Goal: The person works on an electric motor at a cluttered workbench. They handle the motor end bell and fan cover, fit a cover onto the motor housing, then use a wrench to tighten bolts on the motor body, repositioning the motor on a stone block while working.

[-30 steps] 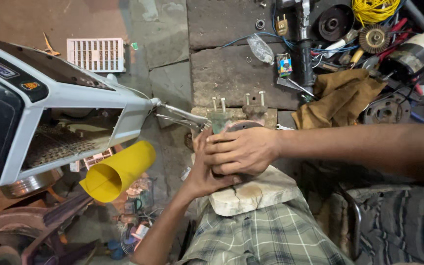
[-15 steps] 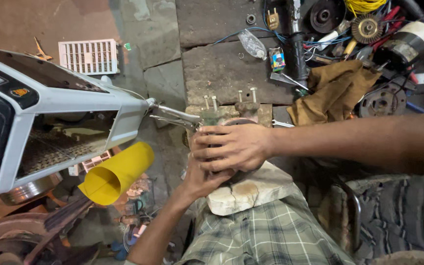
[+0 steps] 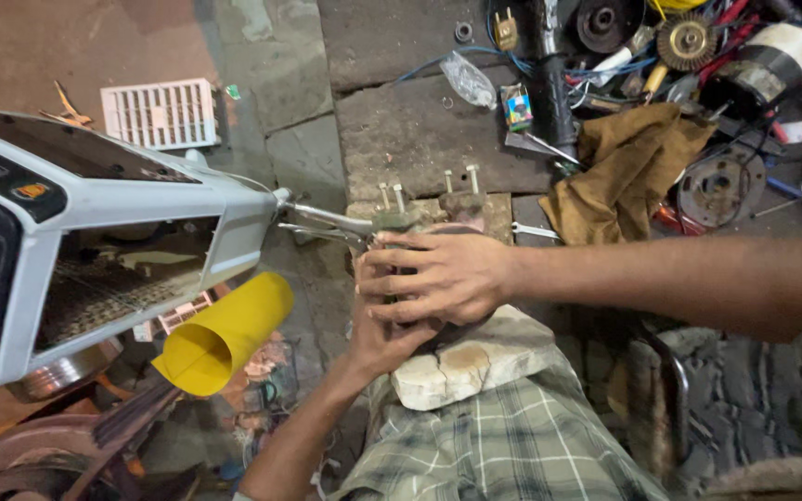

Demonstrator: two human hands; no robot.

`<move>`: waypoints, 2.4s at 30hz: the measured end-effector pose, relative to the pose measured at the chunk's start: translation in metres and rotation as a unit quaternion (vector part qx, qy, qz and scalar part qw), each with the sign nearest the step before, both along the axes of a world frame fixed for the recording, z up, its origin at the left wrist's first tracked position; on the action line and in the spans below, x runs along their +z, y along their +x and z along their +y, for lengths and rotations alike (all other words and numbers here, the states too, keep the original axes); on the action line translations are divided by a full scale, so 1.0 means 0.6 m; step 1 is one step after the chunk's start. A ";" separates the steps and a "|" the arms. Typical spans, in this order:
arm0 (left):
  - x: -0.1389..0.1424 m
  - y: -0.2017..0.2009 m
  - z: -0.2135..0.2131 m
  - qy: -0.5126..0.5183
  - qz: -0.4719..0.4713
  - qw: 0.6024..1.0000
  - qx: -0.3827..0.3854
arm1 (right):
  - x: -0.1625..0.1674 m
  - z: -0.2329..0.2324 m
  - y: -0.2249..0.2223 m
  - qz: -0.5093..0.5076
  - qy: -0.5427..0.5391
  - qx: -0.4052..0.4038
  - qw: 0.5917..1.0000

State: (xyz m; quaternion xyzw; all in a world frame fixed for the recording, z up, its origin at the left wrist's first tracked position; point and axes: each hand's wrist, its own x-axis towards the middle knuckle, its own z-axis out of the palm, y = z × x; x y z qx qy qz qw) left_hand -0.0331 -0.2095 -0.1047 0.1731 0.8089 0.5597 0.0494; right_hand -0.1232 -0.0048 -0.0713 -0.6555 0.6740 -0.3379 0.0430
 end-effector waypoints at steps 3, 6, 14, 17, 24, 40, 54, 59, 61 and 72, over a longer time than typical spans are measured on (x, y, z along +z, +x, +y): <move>0.010 -0.010 -0.003 -0.016 0.022 1.000 -0.015 | 0.002 -0.002 0.007 0.004 0.033 -0.041 0.999; 0.019 -0.017 -0.001 0.065 -0.058 0.996 -0.002 | 0.004 -0.004 0.014 -0.001 0.026 -0.089 0.996; 0.041 -0.028 -0.011 0.033 -0.151 0.988 0.007 | 0.031 -0.018 0.062 -0.012 0.042 -0.289 0.956; 0.033 -0.035 -0.016 -0.011 -0.122 0.992 0.000 | 0.034 -0.024 0.075 -0.001 0.029 -0.340 0.940; -0.004 -0.020 -0.013 0.029 -0.080 0.996 -0.021 | 0.026 0.024 0.040 0.026 -0.042 -0.164 0.985; -0.041 -0.008 -0.018 -0.071 -0.010 0.997 0.010 | -0.007 -0.014 -0.020 0.108 -0.035 0.172 0.979; -0.018 -0.084 -0.044 0.020 -0.240 0.970 0.014 | 0.012 -0.029 0.086 -0.040 0.040 -0.324 0.944; -0.032 -0.065 -0.065 0.094 -0.248 0.964 -0.035 | 0.023 -0.010 0.060 0.090 -0.027 -0.158 0.983; -0.048 -0.040 -0.069 0.080 -0.215 0.973 -0.025 | 0.019 -0.007 0.029 0.266 -0.042 0.063 0.961; -0.106 0.007 -0.083 0.106 -0.170 0.973 -0.118 | 0.001 -0.036 0.007 0.088 0.004 0.117 0.989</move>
